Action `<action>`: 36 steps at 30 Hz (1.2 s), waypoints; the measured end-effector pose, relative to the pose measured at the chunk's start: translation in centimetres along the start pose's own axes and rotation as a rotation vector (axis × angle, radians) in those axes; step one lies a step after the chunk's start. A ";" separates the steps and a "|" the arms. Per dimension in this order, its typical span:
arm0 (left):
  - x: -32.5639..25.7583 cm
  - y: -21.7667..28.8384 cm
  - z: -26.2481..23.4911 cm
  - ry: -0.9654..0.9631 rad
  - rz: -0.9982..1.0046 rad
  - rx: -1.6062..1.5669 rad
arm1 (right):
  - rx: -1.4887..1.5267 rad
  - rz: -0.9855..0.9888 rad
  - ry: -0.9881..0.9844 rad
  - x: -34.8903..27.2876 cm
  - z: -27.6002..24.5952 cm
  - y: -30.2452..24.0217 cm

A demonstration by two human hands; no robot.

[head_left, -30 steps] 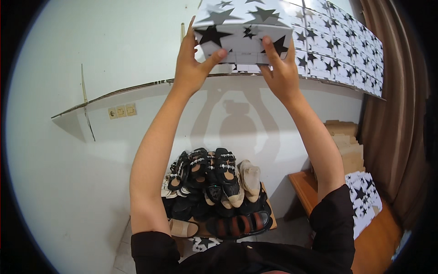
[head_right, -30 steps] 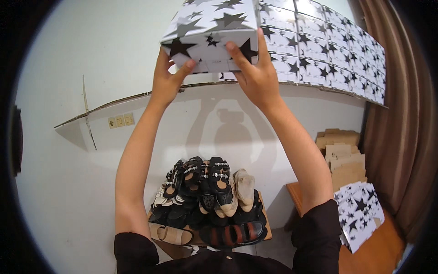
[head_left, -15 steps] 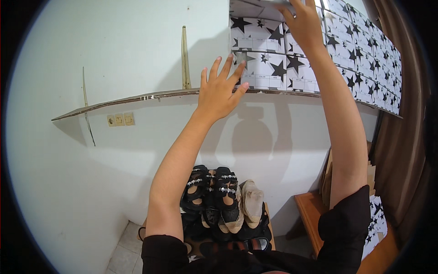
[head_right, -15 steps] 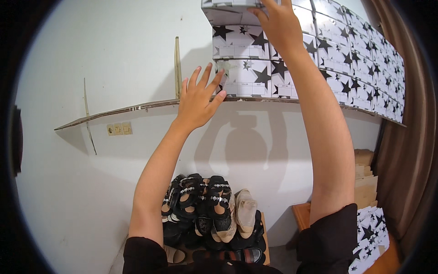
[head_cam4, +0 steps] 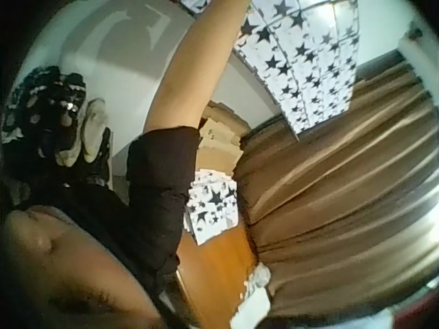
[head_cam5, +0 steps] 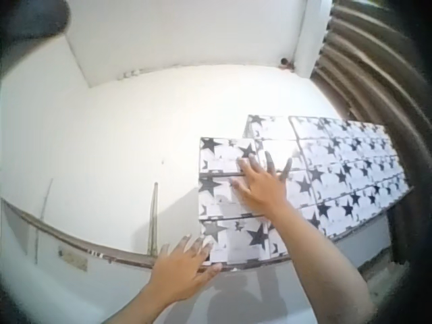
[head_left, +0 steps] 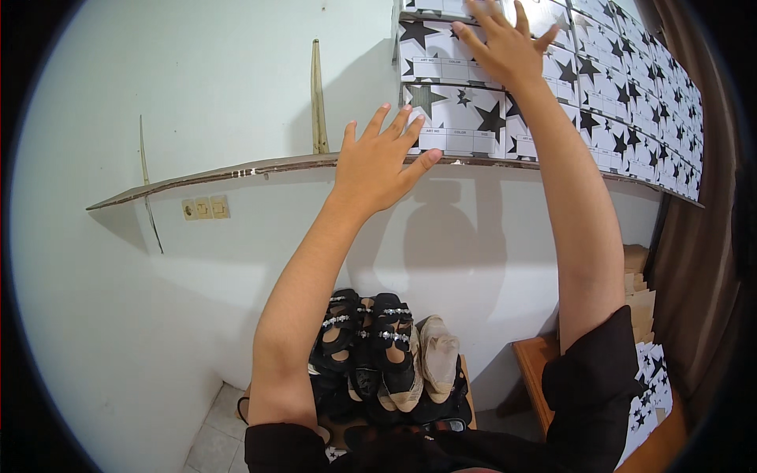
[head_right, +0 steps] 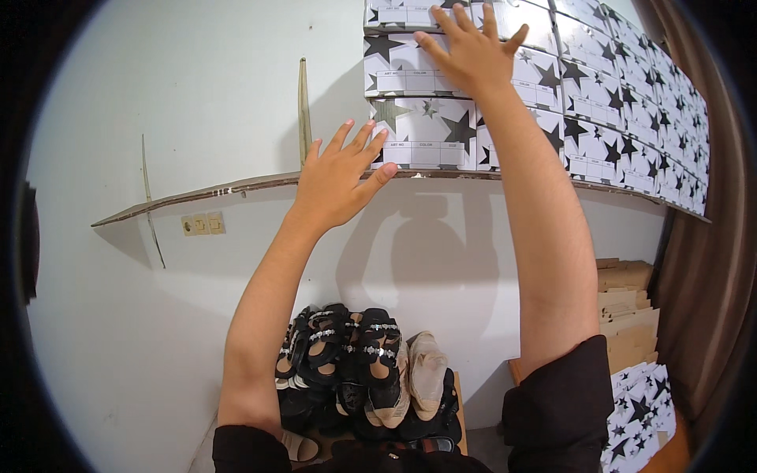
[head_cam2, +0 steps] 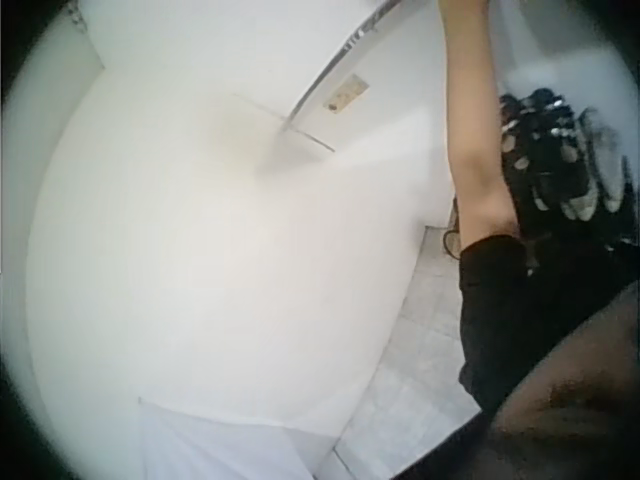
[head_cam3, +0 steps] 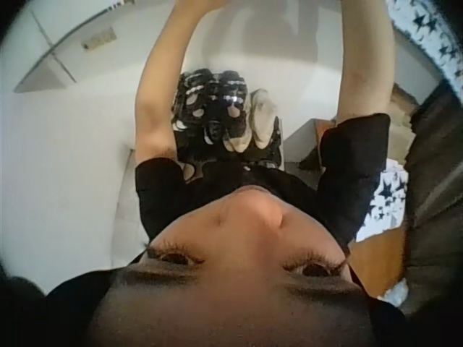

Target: The person is folding cardboard sheets into shoe boxes, placing tissue paper inside, and stacking the completed boxes on a shelf.

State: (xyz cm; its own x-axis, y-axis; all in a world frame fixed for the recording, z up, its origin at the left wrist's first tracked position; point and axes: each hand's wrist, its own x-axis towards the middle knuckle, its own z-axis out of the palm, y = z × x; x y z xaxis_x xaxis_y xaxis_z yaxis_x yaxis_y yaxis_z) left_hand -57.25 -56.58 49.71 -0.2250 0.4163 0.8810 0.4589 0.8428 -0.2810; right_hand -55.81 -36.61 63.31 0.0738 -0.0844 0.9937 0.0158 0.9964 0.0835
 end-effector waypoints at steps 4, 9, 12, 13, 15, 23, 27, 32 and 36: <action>-0.1 -0.1 0.1 0.008 -0.008 0.027 | 0.049 0.057 -0.198 0.1 -0.5 -1.6; 0.4 0.5 0.4 0.024 0.004 -0.009 | -0.103 -0.009 -0.058 -0.1 4.1 1.2; -0.2 0.0 0.5 0.096 0.037 -0.009 | -0.099 -0.039 -0.082 -2.2 2.9 0.7; -0.5 -0.3 0.5 0.160 0.064 0.006 | -0.099 -0.053 -0.101 -2.8 2.2 0.4; -1.0 -0.2 0.6 0.238 0.103 0.039 | -0.158 -0.114 -0.116 -4.5 1.3 0.5; -6.1 3.3 2.6 0.441 0.174 -0.119 | 0.089 -0.130 0.033 -13.0 -6.4 0.3; -10.8 7.6 3.5 0.499 0.173 -0.308 | 0.216 0.013 0.248 -21.7 -11.5 2.0; -19.1 13.6 4.2 0.461 0.093 -0.636 | 0.100 0.223 0.106 -36.5 -16.8 2.7; -26.4 20.1 6.0 0.305 -0.194 -0.966 | -0.054 0.510 -0.117 -46.6 -22.3 4.4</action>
State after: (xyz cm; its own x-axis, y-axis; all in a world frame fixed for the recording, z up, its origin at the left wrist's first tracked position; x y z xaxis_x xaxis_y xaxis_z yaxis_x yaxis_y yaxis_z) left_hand -47.23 -48.55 18.54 -0.2028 0.0844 0.9756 0.9633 0.1963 0.1833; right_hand -36.93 -28.52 15.73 -0.0258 0.4155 0.9092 0.0586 0.9086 -0.4136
